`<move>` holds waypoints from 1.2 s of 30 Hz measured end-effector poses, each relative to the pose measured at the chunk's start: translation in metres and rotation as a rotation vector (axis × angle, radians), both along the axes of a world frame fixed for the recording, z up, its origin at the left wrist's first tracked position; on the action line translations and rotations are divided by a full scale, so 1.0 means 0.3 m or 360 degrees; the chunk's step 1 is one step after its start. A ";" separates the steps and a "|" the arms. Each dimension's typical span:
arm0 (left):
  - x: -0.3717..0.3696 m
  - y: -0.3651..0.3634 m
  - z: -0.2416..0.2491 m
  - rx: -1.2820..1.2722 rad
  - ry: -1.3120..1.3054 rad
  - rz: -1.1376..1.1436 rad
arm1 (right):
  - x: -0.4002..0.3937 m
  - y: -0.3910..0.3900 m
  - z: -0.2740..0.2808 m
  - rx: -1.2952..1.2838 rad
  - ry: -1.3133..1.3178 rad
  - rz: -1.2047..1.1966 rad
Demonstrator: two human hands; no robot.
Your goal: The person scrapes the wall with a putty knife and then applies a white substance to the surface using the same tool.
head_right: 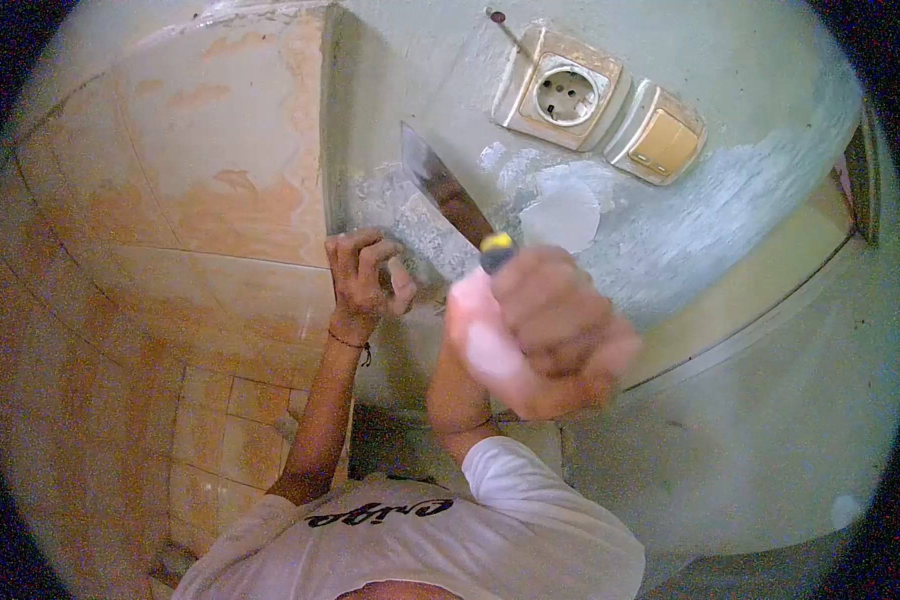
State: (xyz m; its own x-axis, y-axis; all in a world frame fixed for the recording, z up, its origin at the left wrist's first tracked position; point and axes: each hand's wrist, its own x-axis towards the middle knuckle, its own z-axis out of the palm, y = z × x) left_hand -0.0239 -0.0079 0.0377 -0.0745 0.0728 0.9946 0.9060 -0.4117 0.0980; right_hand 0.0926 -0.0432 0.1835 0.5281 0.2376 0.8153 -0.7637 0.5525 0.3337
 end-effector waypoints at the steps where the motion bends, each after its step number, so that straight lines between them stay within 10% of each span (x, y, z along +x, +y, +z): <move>1: -0.002 0.002 -0.002 -0.0013 -0.0007 0.0015 | 0.002 0.012 -0.006 -0.0008 -0.0006 -0.0002; 3: 0.006 -0.001 -0.004 -0.0032 -0.0017 0.0012 | 0.005 0.041 -0.011 0.0118 -0.0460 -0.0155; 9: 0.000 -0.006 0.016 0.0026 -0.0001 0.0033 | 0.020 0.086 -0.032 -0.0073 0.0030 -0.0371; 12: 0.006 0.001 0.008 0.0050 0.0023 0.0090 | -0.056 0.050 -0.048 -0.0093 -0.0469 0.0114; 16: 0.008 -0.001 0.008 0.0014 -0.0013 0.0025 | -0.012 0.036 -0.035 0.0140 -0.0126 0.0233; 18: 0.004 -0.003 0.003 0.0002 -0.0026 0.0022 | -0.038 0.029 -0.027 -0.0142 -0.0126 -0.0252; 36: 0.003 0.000 -0.001 -0.0004 -0.0017 0.0058 | 0.005 0.056 -0.033 0.0077 -0.0279 -0.0040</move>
